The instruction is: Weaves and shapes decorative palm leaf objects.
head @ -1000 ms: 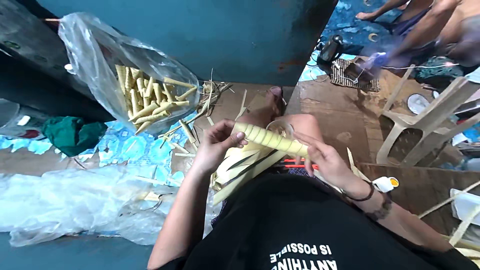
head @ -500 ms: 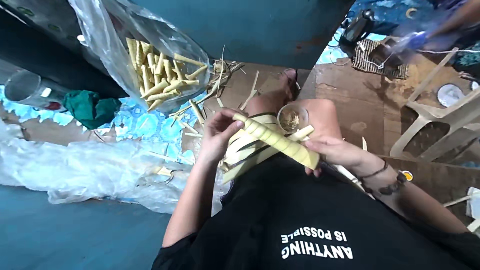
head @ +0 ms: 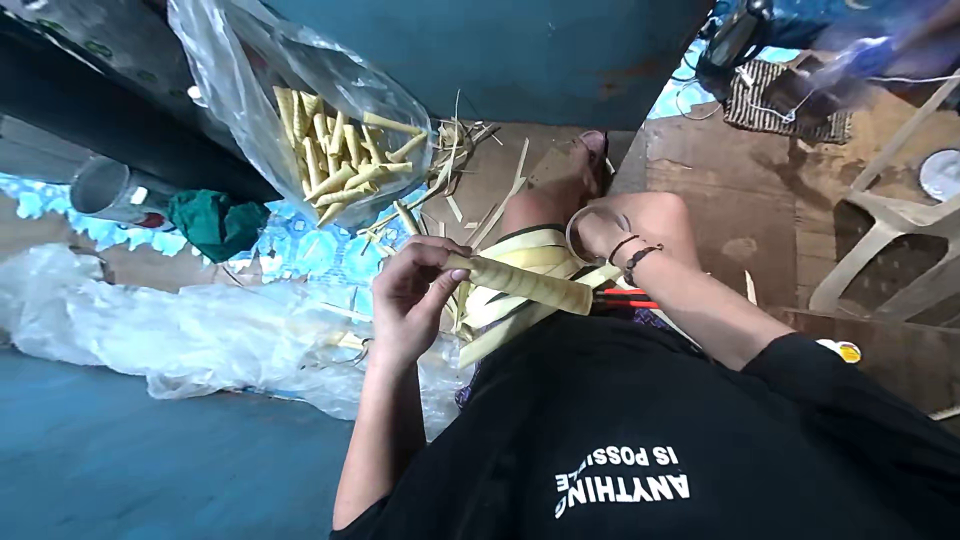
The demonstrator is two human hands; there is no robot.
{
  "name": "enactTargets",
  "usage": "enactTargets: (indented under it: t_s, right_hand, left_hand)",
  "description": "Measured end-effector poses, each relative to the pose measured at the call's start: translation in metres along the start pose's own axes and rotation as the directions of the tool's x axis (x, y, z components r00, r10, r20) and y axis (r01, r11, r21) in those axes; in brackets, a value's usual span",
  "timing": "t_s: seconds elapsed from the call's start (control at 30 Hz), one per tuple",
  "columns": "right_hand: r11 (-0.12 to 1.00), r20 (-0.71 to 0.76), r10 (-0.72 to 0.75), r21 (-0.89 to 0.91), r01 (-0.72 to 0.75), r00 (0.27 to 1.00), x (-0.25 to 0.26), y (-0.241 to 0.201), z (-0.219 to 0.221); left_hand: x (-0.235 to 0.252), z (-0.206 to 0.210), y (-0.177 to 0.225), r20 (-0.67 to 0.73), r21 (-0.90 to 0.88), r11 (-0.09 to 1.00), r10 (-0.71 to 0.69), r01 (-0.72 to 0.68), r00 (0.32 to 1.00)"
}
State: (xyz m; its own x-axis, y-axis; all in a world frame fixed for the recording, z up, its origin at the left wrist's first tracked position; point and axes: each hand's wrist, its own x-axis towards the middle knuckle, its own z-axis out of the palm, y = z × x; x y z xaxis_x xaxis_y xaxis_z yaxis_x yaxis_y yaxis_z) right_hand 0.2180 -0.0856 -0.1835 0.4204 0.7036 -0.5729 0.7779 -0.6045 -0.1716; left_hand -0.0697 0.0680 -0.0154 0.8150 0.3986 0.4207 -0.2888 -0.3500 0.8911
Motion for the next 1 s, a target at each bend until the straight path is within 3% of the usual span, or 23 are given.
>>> enactTargets:
  t_s: [0.1, 0.27, 0.4, 0.5, 0.57, 0.63, 0.7, 0.77, 0.83, 0.9, 1.0]
  right_hand:
    - [0.999, -0.026, -0.036, 0.037, 0.037, 0.999, 0.002, 0.008, -0.006]
    - [0.907, -0.137, -0.153, 0.374, 0.194, 0.979, -0.017, 0.024, -0.022]
    - [0.799, -0.142, -0.071, 0.584, 0.142, 0.987, -0.056, 0.024, -0.043]
    - [0.766, -0.321, -0.12, 0.573, 0.293, 0.94, -0.087, 0.019, -0.055]
    - [0.732, -0.495, -0.146, 0.529, 0.43, 0.857, -0.111, 0.009, -0.065]
    - [0.567, -0.63, -0.124, 0.589, 0.575, 0.767, -0.14, -0.008, -0.075]
    - [0.244, -0.699, -0.107, 0.671, 0.7, 0.707, -0.169, -0.025, -0.086]
    - [-0.003, -0.723, -0.113, 0.687, 0.727, 0.682, -0.191, -0.037, -0.093]
    - [-0.126, -0.752, -0.134, 0.659, 0.741, 0.646, -0.201, -0.047, -0.095]
    - [-0.091, -0.8, -0.152, 0.596, 0.798, 0.581, -0.201, -0.053, -0.093]
    - [0.154, -0.847, -0.158, 0.486, 0.86, 0.507, -0.2, -0.056, -0.09]
  left_hand:
    - [0.001, -0.001, -0.004, -0.034, -0.11, 0.993, -0.053, 0.049, 0.998]
    - [0.009, 0.013, -0.008, -0.037, -0.478, 0.85, -0.269, 0.22, 0.962]
    - [0.017, 0.037, -0.009, 0.175, -0.654, 0.669, -0.319, 0.352, 0.932]
    - [0.024, 0.054, -0.013, 0.351, -0.656, 0.604, -0.287, 0.453, 0.891]
    - [0.029, 0.064, -0.013, 0.42, -0.642, 0.58, -0.28, 0.501, 0.863]
    - [0.032, 0.072, -0.012, 0.448, -0.633, 0.559, -0.3, 0.536, 0.842]
    - [0.035, 0.076, -0.012, 0.47, -0.645, 0.527, -0.298, 0.554, 0.831]
    - [0.038, 0.079, -0.013, 0.493, -0.661, 0.491, -0.286, 0.567, 0.822]
    - [0.039, 0.081, -0.012, 0.506, -0.676, 0.471, -0.261, 0.566, 0.822]
    - [0.039, 0.082, -0.01, 0.511, -0.689, 0.462, -0.237, 0.559, 0.826]
    - [0.039, 0.082, -0.007, 0.513, -0.678, 0.485, -0.224, 0.551, 0.829]
